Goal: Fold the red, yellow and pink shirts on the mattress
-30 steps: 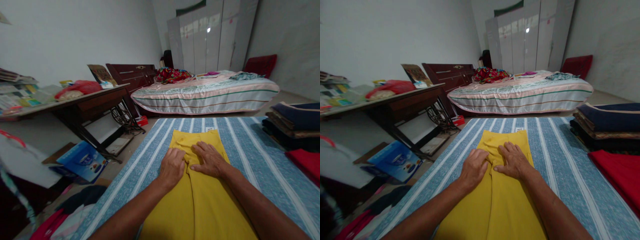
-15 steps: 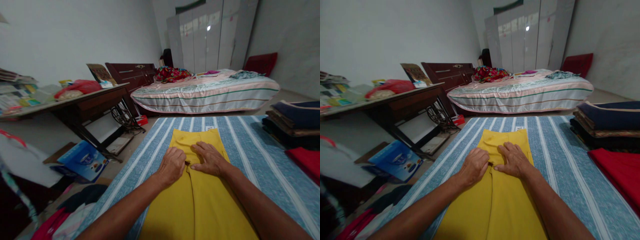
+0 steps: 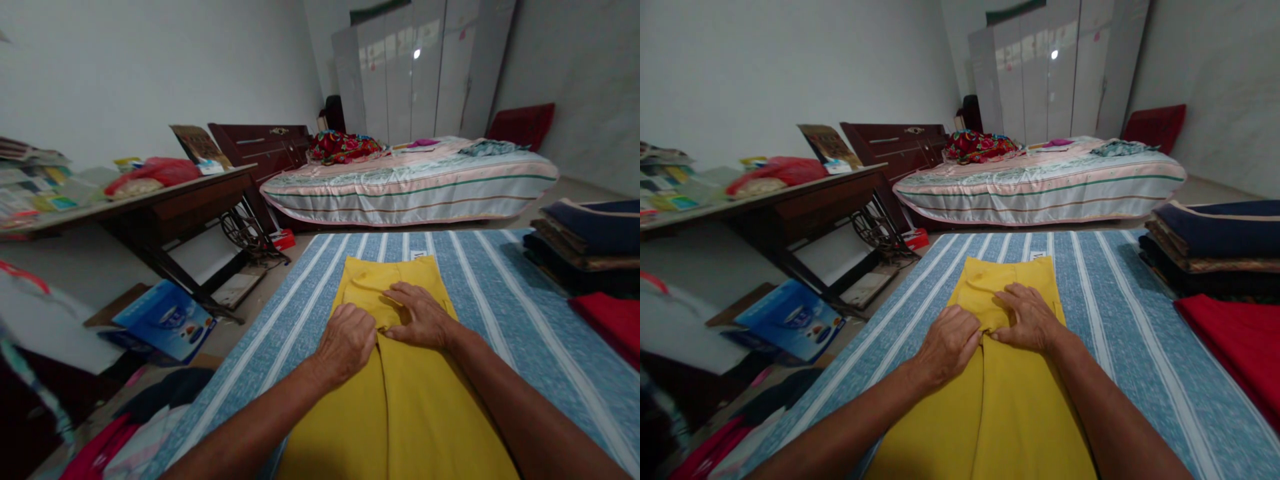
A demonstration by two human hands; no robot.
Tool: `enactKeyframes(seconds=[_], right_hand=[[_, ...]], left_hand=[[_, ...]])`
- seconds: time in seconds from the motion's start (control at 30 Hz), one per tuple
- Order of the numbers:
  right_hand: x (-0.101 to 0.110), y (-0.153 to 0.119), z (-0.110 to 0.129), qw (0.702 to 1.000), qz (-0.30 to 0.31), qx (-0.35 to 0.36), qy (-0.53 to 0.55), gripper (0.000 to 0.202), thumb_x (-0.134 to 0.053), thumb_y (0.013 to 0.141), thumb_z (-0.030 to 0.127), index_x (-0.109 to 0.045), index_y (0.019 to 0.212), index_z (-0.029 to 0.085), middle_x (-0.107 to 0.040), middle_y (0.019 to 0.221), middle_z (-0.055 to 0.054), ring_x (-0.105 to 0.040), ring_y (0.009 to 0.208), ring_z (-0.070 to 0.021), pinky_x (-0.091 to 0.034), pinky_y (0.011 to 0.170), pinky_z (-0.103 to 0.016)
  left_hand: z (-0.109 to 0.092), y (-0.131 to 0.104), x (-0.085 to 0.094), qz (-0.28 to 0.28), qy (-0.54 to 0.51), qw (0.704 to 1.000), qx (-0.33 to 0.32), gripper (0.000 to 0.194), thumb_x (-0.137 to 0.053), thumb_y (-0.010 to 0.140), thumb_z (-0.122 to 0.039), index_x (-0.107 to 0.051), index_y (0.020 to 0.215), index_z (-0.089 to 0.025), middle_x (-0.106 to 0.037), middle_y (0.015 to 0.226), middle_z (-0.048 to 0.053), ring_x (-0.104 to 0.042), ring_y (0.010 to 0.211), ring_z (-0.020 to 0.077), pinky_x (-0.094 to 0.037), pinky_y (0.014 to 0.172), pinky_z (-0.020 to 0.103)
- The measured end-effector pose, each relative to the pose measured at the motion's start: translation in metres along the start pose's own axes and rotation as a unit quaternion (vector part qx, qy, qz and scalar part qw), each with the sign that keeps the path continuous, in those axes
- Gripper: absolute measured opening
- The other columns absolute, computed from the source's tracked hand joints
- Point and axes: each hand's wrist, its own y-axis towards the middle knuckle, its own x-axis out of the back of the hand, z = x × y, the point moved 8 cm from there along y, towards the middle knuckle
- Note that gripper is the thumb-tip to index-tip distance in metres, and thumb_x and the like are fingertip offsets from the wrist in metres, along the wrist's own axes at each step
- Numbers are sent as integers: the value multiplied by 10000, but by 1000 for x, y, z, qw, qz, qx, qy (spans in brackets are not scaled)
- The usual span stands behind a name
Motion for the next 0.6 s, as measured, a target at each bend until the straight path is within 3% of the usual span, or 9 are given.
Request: enactKeyframes(seconds=[0.2,0.3,0.4,0.6], right_hand=[[1,2,-8,999,18,-14,49,636,-712,631,487,-637,1182,179,-544,1299,-156,-478,1215,-327,-341,1026,-492],[5,4,-7,996,20,-17,85,549,-661,704,488,-657,1148,165,-576,1262,-142,-510,1185,-300,-375,1009,-450],[7,5,-2,998,9,-7,54,477,-593,771,533,-689,1071,176,-614,1191,-132,-539,1137,-290,-400,973,-441],[1,3,2,1000,21,6,-11,627,-646,685,623,-665,1124,176,-571,1252,-167,-503,1172,-329,-369,983,-488]], left_hand=[[-6,-1,-1,2,-3,1000,-13,206,-420,904,-212,-535,736,-181,-553,749,51,-463,733,187,-363,699,337],[-9,-2,-3,12,-6,1000,-20,205,-417,904,-211,-545,747,-179,-556,754,55,-463,738,188,-372,708,342],[-13,-3,-6,27,-15,999,-36,179,-422,898,-206,-557,783,-182,-562,778,55,-468,755,186,-377,719,343],[-10,-7,-6,48,-29,998,-13,124,-432,867,-174,-556,875,-181,-566,801,55,-472,784,200,-385,708,345]])
